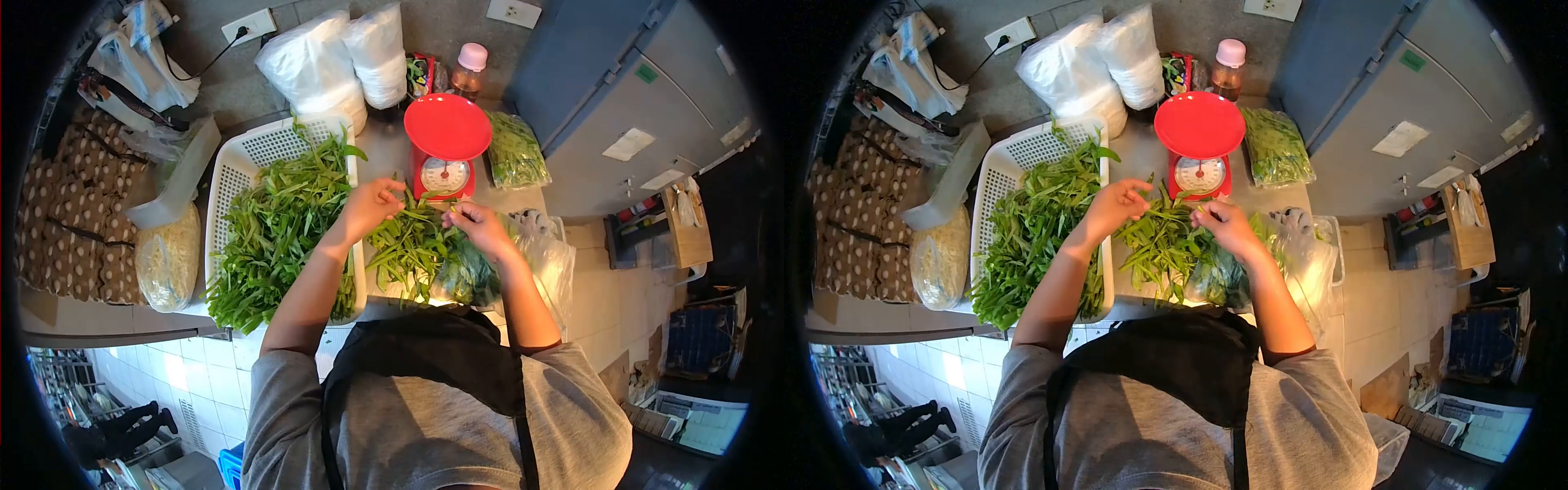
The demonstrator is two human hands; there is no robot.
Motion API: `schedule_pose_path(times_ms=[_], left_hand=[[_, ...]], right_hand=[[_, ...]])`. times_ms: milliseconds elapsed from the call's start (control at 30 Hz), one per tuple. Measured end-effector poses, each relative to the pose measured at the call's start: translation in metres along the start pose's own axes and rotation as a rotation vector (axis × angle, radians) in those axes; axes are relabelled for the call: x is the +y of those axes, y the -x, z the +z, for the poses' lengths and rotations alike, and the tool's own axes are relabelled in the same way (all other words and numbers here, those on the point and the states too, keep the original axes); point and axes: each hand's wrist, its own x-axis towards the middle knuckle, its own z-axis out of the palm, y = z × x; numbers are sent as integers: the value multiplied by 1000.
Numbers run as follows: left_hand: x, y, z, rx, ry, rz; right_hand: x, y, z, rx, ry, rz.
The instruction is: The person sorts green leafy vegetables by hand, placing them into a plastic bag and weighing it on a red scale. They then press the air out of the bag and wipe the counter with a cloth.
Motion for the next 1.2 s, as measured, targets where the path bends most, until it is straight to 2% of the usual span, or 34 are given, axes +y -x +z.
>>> schedule_pose_path(times_ms=[33,67,133,233,333,433,467,567,600,733,833,933,1000,1100,1200], left_hand=[[4,2,1,-1,-71,11],[6,2,2,-5,-142,23],[3,3,1,18,-69,98],[9,8,-2,38,54,147],[18,9,-3,50,24,163],[25,16,3,20,2,147],[27,18,4,20,-57,158],[28,26,3,14,-164,187],[29,28,2,5,-153,199],[36,28,7,-33,-80,236],[51,28,15,-94,-117,233],[54,25,27,-156,-105,224],[53,18,39,-161,16,239],[51,8,54,-136,35,254],[58,0,63,-114,56,273]], right_hand=[[3,3,-3,30,15,50],[12,3,-9,90,-22,10],[31,3,-26,214,-94,-66],[23,8,-59,380,-696,185],[41,-1,-73,406,-832,268],[48,-3,-71,289,-770,383],[48,1,-76,244,-714,317],[12,25,-96,142,-863,67],[-8,37,-103,21,-906,6],[-21,48,-124,169,-228,68],[-21,66,-127,-52,-444,-169],[-2,68,-136,199,-347,96],[0,71,-137,324,-235,250],[27,60,-116,430,171,434],[61,34,-88,542,657,433]])
